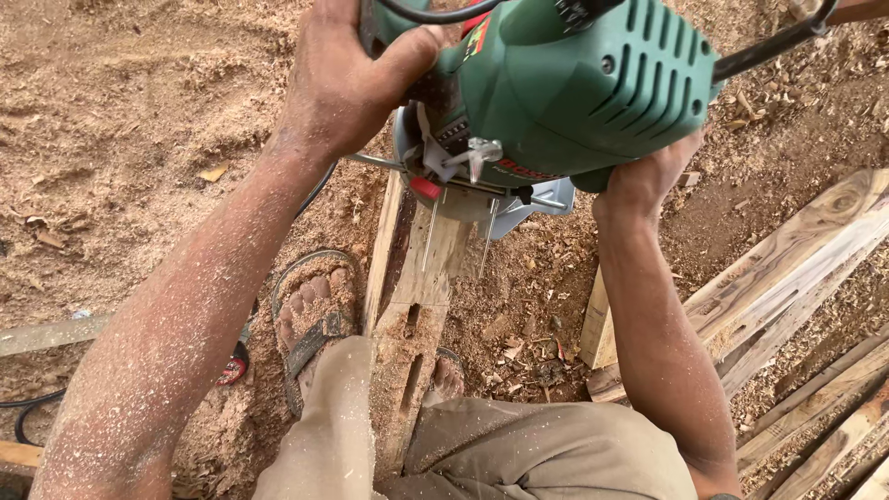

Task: The person sits on the ground with a wood plank between their legs and uses a handheld router to cut slots along the plank. They guide the router along the wood, clear sawdust from the slots by hand, reposition the plank, and continue routing additional slots.

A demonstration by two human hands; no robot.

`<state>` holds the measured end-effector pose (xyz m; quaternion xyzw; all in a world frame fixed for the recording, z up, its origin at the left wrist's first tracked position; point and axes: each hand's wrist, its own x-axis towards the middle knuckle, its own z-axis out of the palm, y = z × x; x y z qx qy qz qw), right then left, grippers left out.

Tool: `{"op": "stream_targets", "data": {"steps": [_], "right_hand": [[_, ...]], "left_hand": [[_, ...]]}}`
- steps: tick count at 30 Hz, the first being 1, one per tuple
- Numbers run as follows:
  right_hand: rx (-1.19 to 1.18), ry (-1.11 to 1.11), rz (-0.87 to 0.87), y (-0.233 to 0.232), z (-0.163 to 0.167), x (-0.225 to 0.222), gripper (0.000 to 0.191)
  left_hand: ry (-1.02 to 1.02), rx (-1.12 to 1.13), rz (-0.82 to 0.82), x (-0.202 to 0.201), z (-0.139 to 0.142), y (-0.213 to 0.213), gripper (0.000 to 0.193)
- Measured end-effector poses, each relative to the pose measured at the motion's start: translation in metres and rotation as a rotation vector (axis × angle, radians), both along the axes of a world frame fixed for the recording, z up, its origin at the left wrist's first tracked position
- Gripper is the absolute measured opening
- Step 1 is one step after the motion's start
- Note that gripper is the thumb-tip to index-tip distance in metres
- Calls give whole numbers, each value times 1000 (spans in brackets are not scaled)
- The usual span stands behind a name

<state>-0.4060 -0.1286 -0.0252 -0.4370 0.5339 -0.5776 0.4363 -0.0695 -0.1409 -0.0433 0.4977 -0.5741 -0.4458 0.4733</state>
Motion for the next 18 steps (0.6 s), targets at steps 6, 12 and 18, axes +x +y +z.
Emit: {"op": "stream_targets", "data": {"steps": [6,12,18], "right_hand": [[25,-55,-18,4,6,6,22],[-18,-33,19,9,3,3,24],[-48,-95,17,3,-8,-1,31]], "left_hand": [[0,-50,-6,1,4,3,42],[52,-24,-18,1,5,6,42],[-9,-17,-36,1,0,2,38]]}}
